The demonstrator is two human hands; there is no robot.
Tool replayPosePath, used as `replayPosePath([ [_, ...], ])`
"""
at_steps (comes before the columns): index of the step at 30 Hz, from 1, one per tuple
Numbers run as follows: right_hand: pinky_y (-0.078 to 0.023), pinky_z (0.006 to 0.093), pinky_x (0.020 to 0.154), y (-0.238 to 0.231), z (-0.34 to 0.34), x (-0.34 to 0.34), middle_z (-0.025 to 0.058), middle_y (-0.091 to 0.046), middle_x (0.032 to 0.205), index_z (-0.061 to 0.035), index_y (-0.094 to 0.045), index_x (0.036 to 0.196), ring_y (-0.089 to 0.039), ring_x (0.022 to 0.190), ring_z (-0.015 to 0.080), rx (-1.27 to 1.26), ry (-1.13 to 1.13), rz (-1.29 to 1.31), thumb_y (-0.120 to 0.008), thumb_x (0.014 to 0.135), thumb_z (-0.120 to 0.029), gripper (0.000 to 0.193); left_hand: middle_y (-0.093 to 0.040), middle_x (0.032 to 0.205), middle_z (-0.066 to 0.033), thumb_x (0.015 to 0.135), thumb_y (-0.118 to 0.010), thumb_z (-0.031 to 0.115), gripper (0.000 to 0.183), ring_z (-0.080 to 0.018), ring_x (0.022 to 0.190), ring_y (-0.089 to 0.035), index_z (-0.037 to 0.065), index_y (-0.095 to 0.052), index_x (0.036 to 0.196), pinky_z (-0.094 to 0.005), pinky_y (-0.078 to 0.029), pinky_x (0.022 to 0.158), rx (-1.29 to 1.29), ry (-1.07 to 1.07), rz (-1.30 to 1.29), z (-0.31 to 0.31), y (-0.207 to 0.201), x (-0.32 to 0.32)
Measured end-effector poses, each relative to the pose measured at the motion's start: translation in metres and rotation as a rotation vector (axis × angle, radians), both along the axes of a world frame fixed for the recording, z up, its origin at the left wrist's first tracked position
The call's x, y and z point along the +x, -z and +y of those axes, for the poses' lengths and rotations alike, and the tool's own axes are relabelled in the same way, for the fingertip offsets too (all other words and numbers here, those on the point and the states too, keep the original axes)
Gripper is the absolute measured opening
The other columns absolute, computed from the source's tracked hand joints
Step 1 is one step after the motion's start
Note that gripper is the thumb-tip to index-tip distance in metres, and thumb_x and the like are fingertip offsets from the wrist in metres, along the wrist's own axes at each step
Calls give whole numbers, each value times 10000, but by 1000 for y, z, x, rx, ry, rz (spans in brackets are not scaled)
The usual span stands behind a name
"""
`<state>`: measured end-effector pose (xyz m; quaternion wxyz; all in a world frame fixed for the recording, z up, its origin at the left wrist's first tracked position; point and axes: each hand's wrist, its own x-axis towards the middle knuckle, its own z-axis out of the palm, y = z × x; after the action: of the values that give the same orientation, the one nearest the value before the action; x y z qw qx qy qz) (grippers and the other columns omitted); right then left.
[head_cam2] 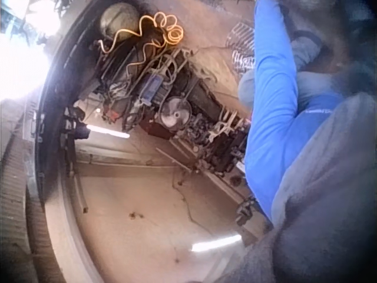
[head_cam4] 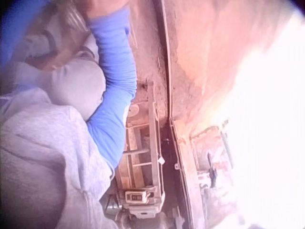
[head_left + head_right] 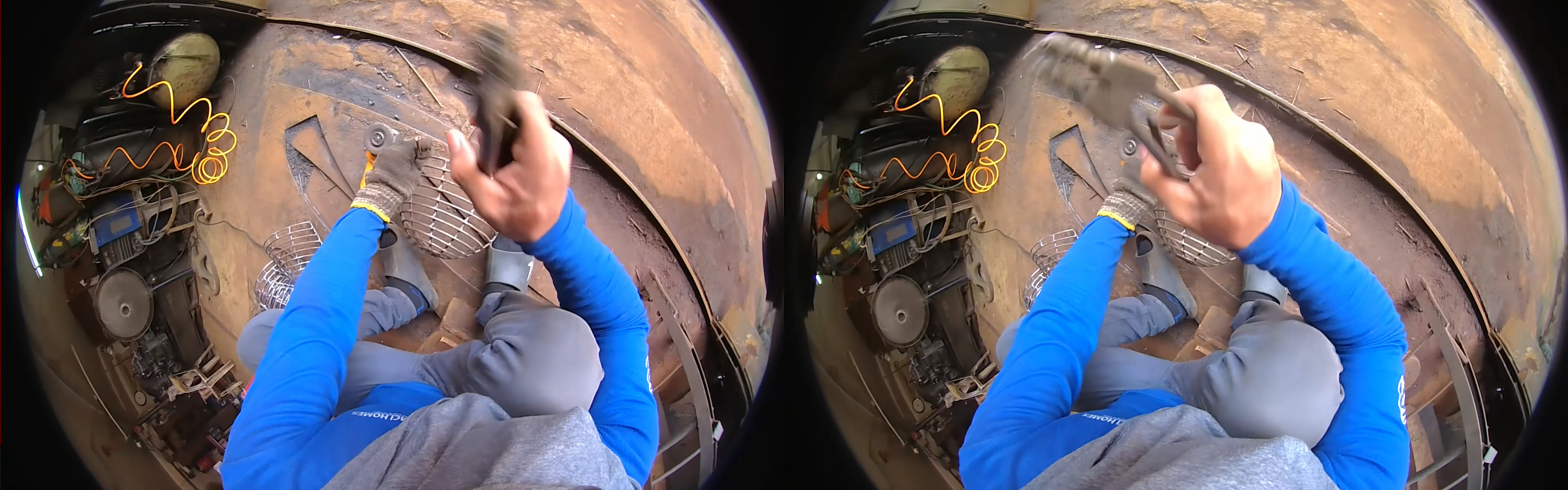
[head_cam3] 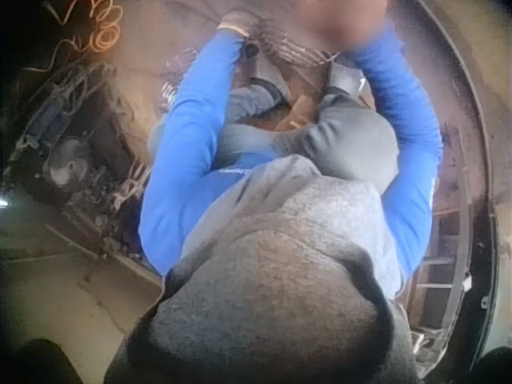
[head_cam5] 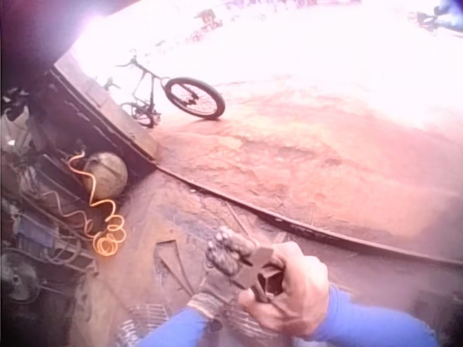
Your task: The person sits on the floor and handles metal wire baskets, using an angle grinder to smooth edges and pliers to bend and cut wires while wearing a glove on one hand.
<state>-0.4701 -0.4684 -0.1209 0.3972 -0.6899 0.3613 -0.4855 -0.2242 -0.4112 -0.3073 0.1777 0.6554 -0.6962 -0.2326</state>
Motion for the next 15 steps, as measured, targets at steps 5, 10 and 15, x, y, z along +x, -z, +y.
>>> replayPosePath([
  [5, -523, 485, 755, 147, 22, 5, 249, -637, 824, 35, -512, 1014, -638, 798, 428, 70, -364, 747, -723, 777, -177, 382, -695, 934, -160, 846, -609, 168, 178, -357, 893, -670, 103, -689, 992, -428, -533, 751, 156, 110, -131, -9, 25, 5],
  [10, -525, 439, 622, 86, -4, -20, 240, -600, 681, 17, -526, 961, -644, 651, 401, 214, -147, 329, -699, 776, -163, 311, -706, 1031, -150, 858, -678, 130, 309, -302, 857, -699, 74, -660, 1161, -383, -563, 730, 122, -269, -94, 15, 2, 8],
  [15, -498, 375, 579, 89, -5, -21, 170, -592, 654, 13, -553, 923, -623, 585, 292, 432, 30, 251, -702, 783, -183, 283, -671, 1092, -99, 909, -636, 9, 307, -198, 904, -679, 25, -607, 1215, -309, -586, 739, 134, -643, 894, 8, -12, 27],
])
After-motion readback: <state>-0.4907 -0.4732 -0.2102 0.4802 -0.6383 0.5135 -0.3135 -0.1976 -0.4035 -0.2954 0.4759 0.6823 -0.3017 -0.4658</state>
